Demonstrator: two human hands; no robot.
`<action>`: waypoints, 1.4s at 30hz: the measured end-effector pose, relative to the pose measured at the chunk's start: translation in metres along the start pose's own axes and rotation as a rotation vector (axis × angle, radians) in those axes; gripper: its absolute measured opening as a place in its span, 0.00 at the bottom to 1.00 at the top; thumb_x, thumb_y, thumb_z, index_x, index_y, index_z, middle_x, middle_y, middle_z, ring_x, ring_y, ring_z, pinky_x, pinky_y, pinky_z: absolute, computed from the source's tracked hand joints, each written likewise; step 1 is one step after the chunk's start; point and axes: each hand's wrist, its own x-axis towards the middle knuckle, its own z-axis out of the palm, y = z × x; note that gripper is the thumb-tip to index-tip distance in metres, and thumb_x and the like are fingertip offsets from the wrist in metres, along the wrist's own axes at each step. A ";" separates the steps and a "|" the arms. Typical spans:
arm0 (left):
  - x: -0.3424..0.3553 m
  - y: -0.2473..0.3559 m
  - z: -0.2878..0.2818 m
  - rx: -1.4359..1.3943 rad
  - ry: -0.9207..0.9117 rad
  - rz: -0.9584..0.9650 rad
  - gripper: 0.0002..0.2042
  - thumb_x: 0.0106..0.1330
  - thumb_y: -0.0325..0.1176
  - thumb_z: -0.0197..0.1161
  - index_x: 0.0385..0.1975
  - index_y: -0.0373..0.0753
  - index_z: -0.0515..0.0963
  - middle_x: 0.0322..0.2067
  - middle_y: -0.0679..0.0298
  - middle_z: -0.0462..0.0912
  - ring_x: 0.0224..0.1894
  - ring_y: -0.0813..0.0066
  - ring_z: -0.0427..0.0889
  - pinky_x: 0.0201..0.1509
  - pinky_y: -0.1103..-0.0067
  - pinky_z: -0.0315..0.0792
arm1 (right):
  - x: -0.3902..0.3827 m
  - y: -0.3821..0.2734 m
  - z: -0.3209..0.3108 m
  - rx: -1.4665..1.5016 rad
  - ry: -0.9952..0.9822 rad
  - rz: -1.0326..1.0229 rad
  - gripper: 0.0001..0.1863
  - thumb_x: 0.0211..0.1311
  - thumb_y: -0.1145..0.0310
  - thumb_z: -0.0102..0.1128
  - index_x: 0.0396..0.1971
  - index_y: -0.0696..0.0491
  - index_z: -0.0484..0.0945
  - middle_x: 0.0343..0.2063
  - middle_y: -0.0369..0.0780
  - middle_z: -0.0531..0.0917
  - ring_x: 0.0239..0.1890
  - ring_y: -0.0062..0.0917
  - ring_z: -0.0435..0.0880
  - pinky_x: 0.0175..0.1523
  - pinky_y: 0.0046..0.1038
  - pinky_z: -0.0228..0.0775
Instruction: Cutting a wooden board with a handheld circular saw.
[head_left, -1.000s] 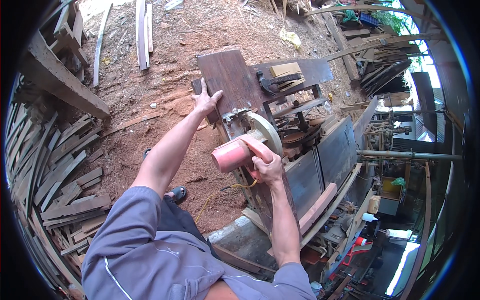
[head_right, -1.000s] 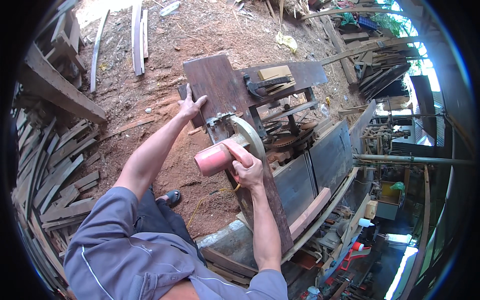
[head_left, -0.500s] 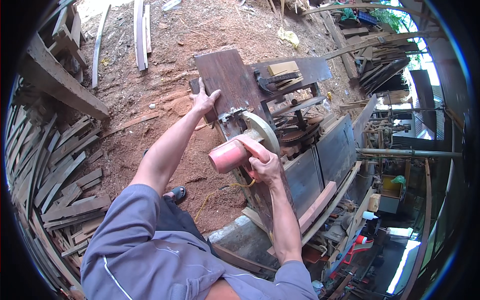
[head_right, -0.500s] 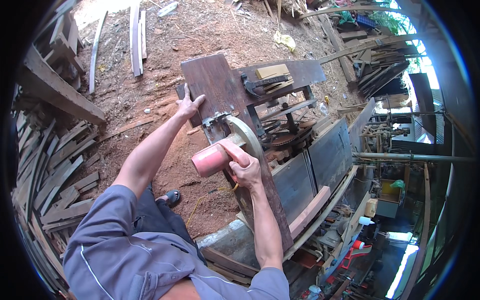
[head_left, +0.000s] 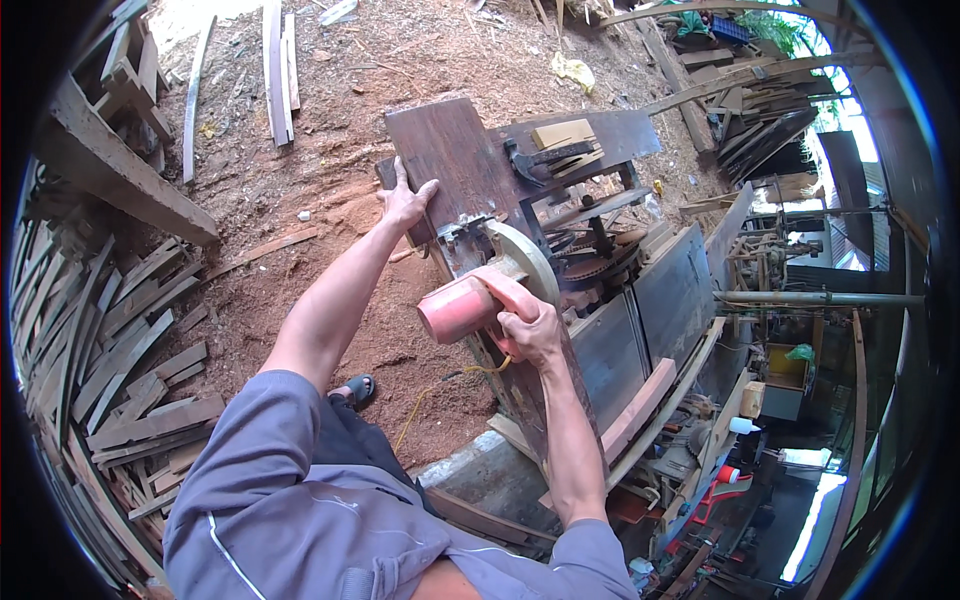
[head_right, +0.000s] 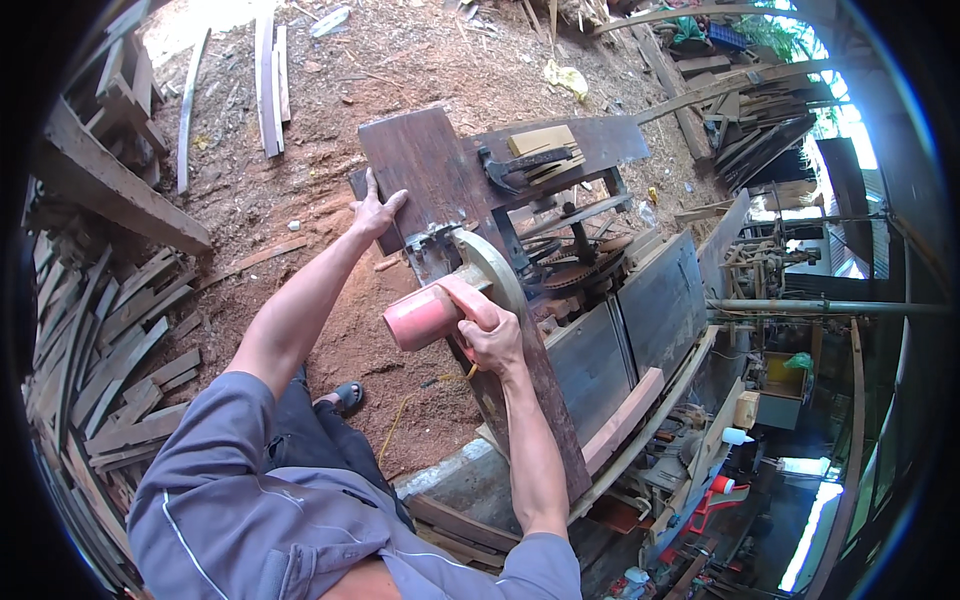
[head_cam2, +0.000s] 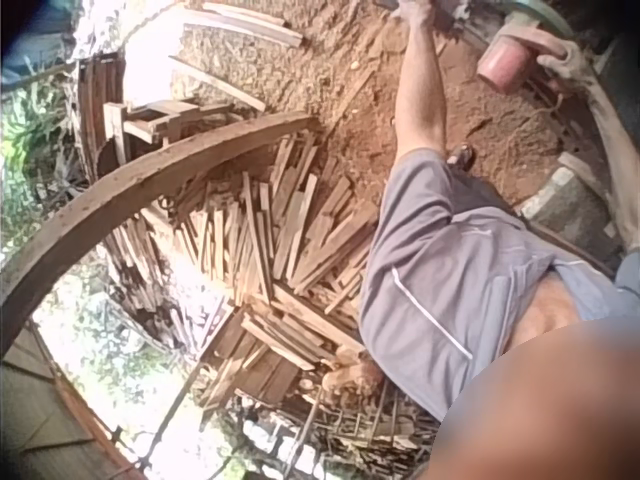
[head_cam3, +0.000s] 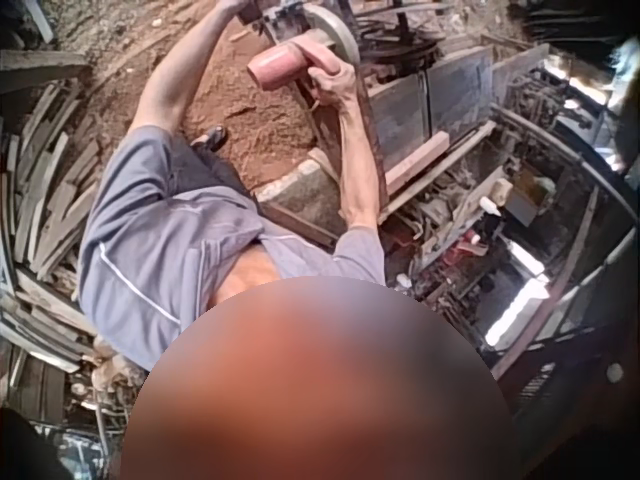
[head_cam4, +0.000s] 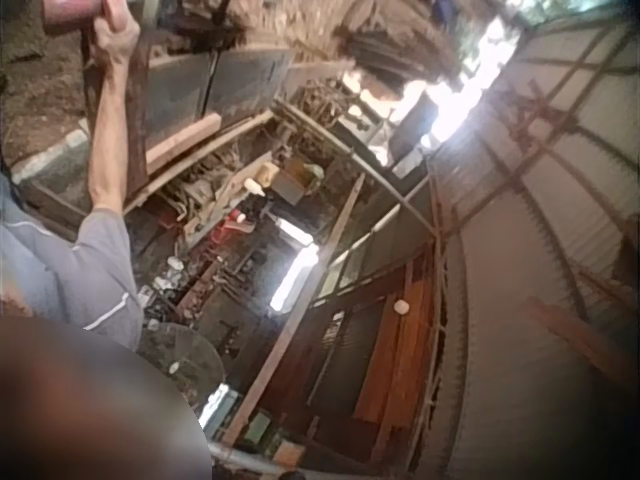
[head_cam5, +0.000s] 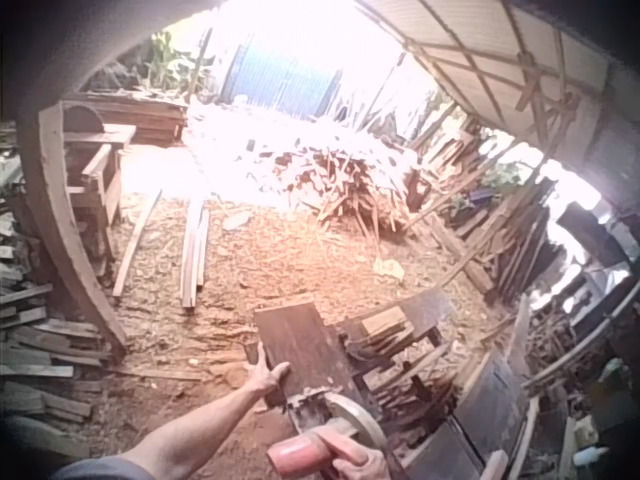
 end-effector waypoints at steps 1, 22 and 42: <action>0.000 -0.001 0.000 -0.007 0.004 0.004 0.57 0.57 0.63 0.68 0.76 0.58 0.32 0.61 0.29 0.53 0.60 0.34 0.71 0.69 0.61 0.64 | 0.001 -0.001 -0.001 0.007 -0.023 0.024 0.18 0.54 0.71 0.66 0.45 0.60 0.84 0.25 0.31 0.82 0.25 0.12 0.77 0.30 0.21 0.72; -0.004 0.008 0.004 0.012 -0.019 -0.018 0.57 0.56 0.65 0.67 0.77 0.56 0.32 0.62 0.22 0.51 0.63 0.33 0.66 0.71 0.61 0.60 | 0.003 0.015 -0.002 0.052 0.002 -0.088 0.21 0.52 0.69 0.66 0.47 0.61 0.82 0.31 0.35 0.85 0.32 0.17 0.81 0.40 0.23 0.75; -0.001 0.005 -0.001 -0.003 -0.025 0.013 0.58 0.56 0.64 0.68 0.76 0.57 0.30 0.62 0.25 0.52 0.62 0.34 0.68 0.70 0.64 0.62 | -0.002 0.012 -0.002 -0.029 0.066 -0.002 0.17 0.51 0.66 0.69 0.39 0.60 0.83 0.30 0.40 0.87 0.34 0.21 0.84 0.42 0.27 0.77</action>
